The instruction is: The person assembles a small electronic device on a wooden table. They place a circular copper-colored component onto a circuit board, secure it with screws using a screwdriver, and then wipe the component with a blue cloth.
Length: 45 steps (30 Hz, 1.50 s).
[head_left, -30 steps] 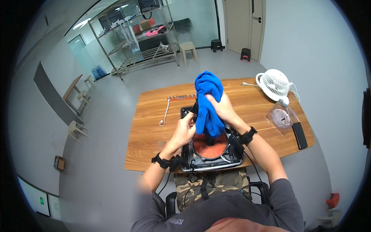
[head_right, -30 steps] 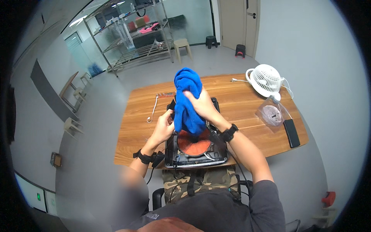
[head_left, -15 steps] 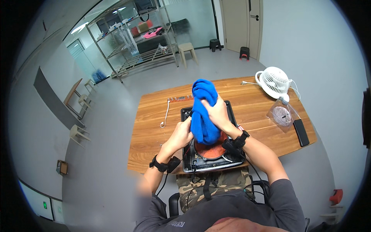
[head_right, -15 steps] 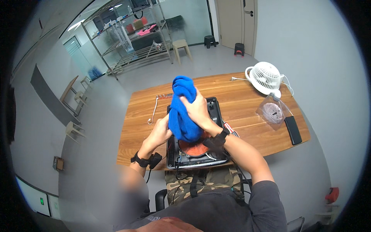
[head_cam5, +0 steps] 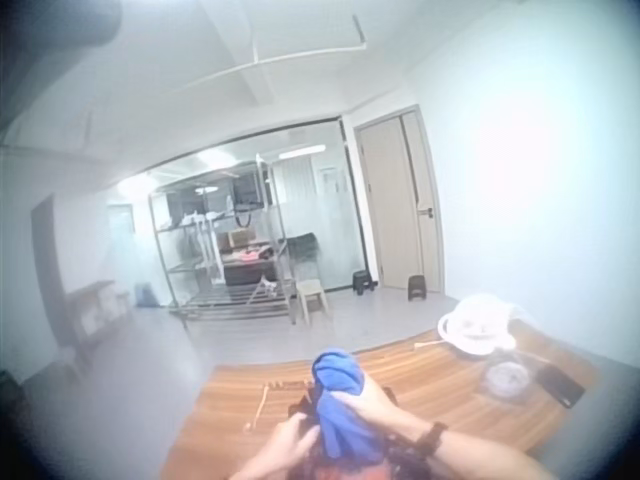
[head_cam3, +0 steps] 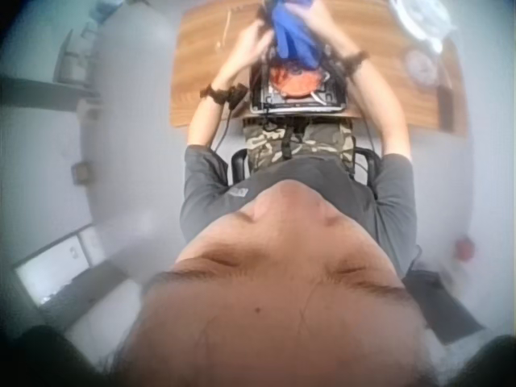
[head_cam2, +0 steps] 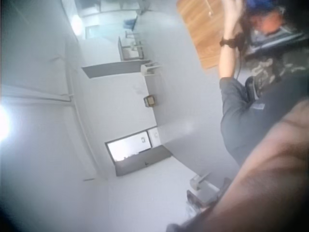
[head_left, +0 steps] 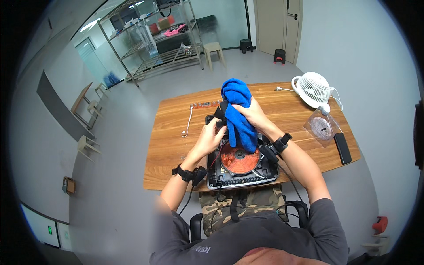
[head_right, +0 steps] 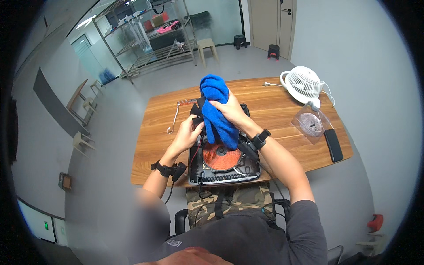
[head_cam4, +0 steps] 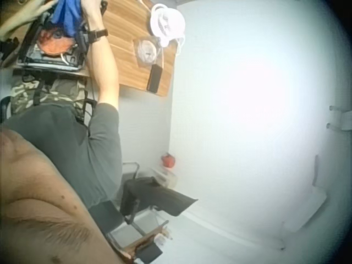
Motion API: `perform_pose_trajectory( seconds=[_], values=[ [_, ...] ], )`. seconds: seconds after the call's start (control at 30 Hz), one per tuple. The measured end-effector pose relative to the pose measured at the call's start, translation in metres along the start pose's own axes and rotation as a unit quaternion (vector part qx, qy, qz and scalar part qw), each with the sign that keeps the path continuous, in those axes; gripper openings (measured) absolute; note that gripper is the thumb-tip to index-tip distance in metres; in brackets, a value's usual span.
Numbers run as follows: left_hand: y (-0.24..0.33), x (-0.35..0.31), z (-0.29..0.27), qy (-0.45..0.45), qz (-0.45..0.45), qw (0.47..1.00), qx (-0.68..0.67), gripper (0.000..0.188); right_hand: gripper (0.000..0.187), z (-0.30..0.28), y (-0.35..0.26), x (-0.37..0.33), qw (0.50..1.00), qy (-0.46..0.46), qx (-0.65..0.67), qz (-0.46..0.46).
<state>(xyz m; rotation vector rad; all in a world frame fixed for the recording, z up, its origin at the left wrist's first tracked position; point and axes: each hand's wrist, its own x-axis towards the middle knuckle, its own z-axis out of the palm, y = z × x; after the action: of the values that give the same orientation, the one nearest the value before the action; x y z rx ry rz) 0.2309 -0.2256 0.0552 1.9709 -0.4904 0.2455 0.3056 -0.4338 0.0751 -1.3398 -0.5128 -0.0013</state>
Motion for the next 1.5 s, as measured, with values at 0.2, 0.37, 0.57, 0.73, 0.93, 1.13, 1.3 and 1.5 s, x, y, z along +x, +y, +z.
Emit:
perform_pose_trajectory(
  seconds=[0.2,0.37,0.57,0.73,0.93,1.13,1.3,1.5],
  values=[
    [-0.024,-0.010,0.005,-0.009,-0.015,0.998,-0.068,0.019,0.043,0.017,-0.001,-0.014,0.997,0.039,0.033,0.053],
    [-0.010,-0.015,-0.001,-0.039,-0.028,0.997,-0.060,0.017,0.028,0.028,0.006,-0.011,0.989,0.136,-0.029,0.042],
    [0.009,-0.010,-0.007,-0.016,-0.034,0.999,-0.016,0.017,0.023,0.017,0.014,0.007,0.965,0.134,0.173,0.145],
    [-0.014,0.001,0.005,0.094,0.029,0.992,-0.076,0.020,0.028,0.011,-0.001,0.006,0.965,0.123,0.189,0.134],
    [-0.009,0.007,0.008,0.045,-0.036,0.989,-0.137,0.021,0.036,0.015,-0.014,-0.010,0.981,0.038,0.129,0.142],
    [-0.010,0.000,0.016,0.039,-0.043,0.974,-0.221,0.020,0.032,0.014,-0.003,-0.015,0.978,0.037,0.160,0.130],
    [-0.002,0.000,0.012,0.044,-0.073,0.954,-0.289,0.020,0.030,0.010,-0.012,-0.012,0.980,-0.013,0.150,0.132],
    [-0.014,0.009,-0.001,-0.053,-0.125,0.969,-0.206,0.033,0.030,-0.005,-0.015,0.002,0.988,-0.031,0.064,0.138]
  ],
)
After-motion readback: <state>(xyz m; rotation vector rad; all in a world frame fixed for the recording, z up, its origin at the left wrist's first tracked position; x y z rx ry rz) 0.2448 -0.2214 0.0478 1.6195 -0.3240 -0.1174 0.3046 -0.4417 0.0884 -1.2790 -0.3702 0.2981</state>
